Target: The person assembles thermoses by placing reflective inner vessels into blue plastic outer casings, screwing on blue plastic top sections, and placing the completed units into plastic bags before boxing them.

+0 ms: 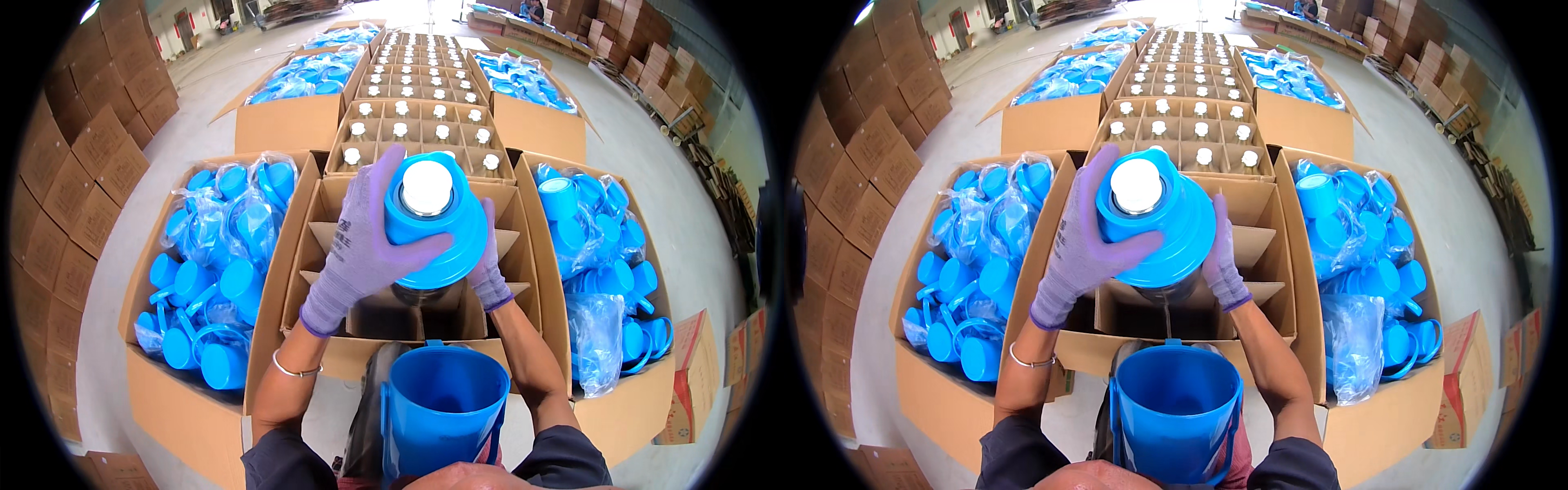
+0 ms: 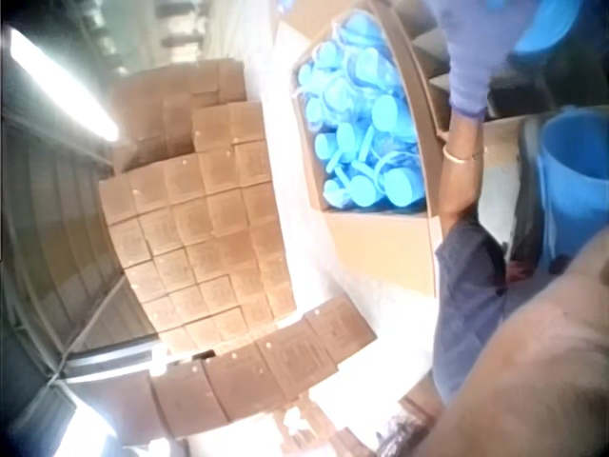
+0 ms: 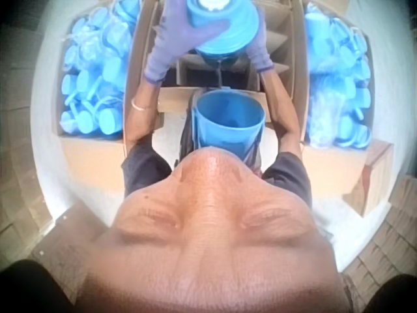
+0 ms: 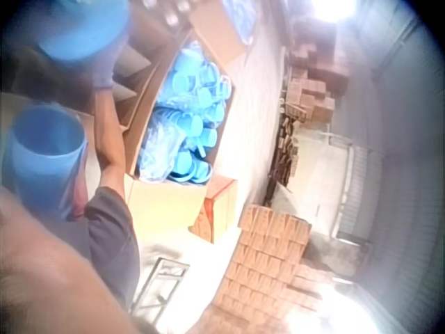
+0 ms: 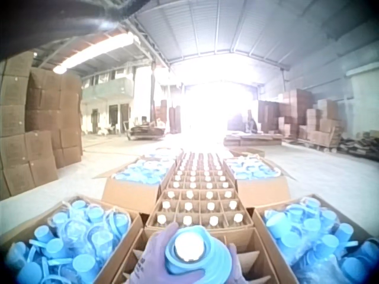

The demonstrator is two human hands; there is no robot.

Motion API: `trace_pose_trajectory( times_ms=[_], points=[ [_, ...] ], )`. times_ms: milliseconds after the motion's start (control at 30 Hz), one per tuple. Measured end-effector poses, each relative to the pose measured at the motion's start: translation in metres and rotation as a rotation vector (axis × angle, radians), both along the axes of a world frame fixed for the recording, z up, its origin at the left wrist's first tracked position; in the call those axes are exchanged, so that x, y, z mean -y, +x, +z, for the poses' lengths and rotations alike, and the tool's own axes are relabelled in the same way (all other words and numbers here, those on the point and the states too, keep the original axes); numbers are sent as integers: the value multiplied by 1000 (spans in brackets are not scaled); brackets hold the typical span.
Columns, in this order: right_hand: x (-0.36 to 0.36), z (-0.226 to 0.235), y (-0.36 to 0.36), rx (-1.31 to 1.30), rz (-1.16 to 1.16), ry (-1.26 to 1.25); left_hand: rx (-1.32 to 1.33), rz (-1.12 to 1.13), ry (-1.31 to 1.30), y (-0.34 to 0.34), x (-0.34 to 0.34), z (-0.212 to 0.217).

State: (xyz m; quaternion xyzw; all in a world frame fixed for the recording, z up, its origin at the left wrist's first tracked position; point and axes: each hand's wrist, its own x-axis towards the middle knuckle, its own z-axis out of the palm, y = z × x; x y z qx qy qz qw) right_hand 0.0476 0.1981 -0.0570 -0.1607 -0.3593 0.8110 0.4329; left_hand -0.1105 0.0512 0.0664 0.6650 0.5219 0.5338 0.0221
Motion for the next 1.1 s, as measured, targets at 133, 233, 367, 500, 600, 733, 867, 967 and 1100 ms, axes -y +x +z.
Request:
trace_pose_trajectory(
  times_ms=[133, 233, 367, 500, 600, 733, 867, 967, 1100],
  points=[
    [36, 32, 0, 174, -244, 696, 328, -145, -84, -10, 5, -7],
    [37, 34, 3, 162, -141, 663, 427, -257, -94, -22, 13, -23],
    [46, 56, -7, 238, -120, 691, 511, -108, -152, -39, 15, -43],
    [47, 133, -12, 253, 11, 633, 854, -201, -80, -48, 0, 32],
    [48, 200, 23, 423, -116, 1230, 617, -625, 4, -63, -23, 66],
    [59, 248, 31, 313, -8, 1083, 1038, -775, -156, -54, -40, 94],
    [84, 232, 52, 624, -231, 1419, 650, -519, -92, -94, -53, 38],
    [74, 196, 77, 739, -282, 1604, 215, -460, -29, -66, -51, 14],
    [96, 163, 110, 708, 80, 983, 368, -702, -101, -21, -15, -17]
  ],
)
